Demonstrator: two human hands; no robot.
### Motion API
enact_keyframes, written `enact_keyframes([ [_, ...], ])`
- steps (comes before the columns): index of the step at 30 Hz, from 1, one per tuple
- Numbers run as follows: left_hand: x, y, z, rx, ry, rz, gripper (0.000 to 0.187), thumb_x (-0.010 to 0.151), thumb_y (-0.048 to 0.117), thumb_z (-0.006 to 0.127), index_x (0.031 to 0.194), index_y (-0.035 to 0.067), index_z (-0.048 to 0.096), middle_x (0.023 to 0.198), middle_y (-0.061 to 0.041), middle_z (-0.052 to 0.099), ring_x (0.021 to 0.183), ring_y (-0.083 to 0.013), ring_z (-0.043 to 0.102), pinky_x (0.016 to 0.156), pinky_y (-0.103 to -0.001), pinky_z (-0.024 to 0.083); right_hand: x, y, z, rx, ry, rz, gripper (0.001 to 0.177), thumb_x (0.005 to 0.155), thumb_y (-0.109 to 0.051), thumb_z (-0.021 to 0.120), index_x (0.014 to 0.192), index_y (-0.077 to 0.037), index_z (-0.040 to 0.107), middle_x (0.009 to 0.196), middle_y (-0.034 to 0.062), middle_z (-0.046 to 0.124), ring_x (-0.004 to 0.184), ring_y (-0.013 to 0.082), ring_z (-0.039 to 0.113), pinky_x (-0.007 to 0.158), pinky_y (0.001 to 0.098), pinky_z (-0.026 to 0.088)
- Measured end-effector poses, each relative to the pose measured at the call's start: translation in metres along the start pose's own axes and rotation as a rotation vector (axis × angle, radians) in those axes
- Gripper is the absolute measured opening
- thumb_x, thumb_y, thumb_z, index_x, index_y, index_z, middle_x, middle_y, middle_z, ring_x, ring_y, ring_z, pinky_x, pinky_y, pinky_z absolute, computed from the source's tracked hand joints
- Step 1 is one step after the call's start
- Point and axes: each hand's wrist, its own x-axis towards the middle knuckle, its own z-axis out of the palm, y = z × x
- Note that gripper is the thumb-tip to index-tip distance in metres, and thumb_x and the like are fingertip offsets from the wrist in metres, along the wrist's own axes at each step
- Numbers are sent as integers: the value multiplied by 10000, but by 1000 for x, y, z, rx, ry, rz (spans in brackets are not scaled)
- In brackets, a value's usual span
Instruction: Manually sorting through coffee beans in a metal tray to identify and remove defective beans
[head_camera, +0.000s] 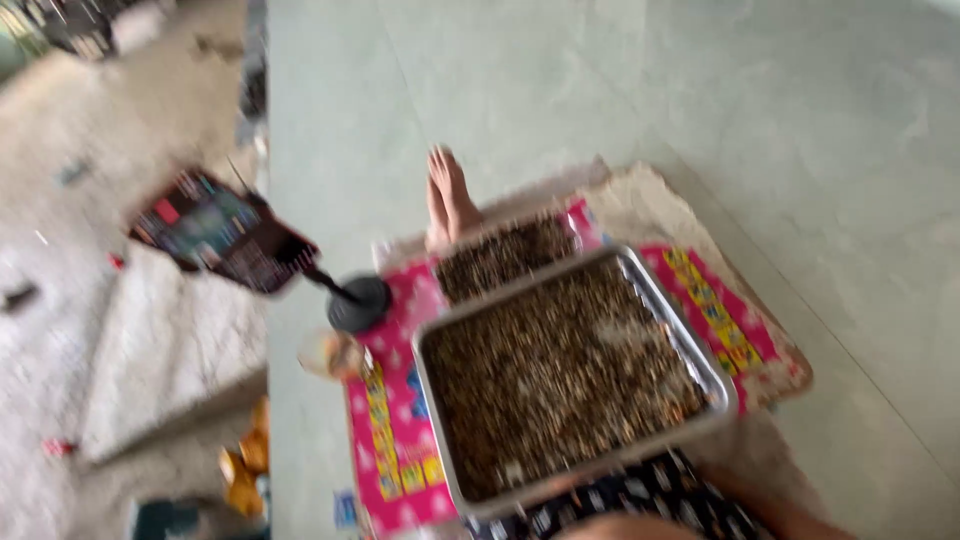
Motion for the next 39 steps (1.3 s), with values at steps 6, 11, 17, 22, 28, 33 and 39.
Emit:
enact_keyframes([
  [6,31,-114,22,-486,72,701,782,511,10,765,1268,-111,610,1048,-247,797,835,-348,823,673,-381,697,-187,-184,-16,-110,49,417,269,855,-276,708,872,-63,871,832,57,851,728,158,718,702,265,537],
  [11,-58,75,-91,368,-260,-273,279,989,237,758,975,-41,743,766,-119,727,551,-184,655,503,-277,551,-127,-113,-45,-242,-713,573,360,961,-205,515,1188,-22,726,1073,139,800,791,289,810,554,395,694],
  [17,-105,79,-214,1556,-193,1031,435,966,171,676,1359,92,505,1077,-71,717,1005,-153,727,833,-261,605,-260,-299,-92,-807,-582,157,157,924,-459,628,938,-372,758,864,-234,724,792,-104,661,723,122,527],
  [22,-320,283,-104,257,252,1084,150,710,65,798,860,64,795,774,-94,863,648,-149,855,520,-245,721,-274,-426,-124,-659,-862,-258,210,809,-361,660,923,-313,830,874,-199,834,721,-28,696,744,145,591],
  [28,-269,393,-8,748,-120,1441,179,856,275,742,966,141,785,765,-103,740,679,-382,728,612,-506,575,-147,-481,-95,-913,-39,-779,184,923,-358,685,1062,-254,747,748,-65,690,667,114,669,632,279,556],
  [33,-235,420,23,1050,-219,1228,447,847,438,720,1147,108,747,934,-185,776,886,-434,750,800,-566,592,-104,-501,-79,-1063,-68,-769,514,882,-490,760,1266,-160,670,838,-20,617,684,136,610,565,280,526],
  [39,-215,417,44,1136,-420,1233,448,841,409,752,1133,69,742,943,-188,763,920,-424,741,786,-536,605,-96,-487,-74,-940,-134,-743,462,857,-445,761,1223,-182,657,981,99,748,971,361,712,819,499,589],
])
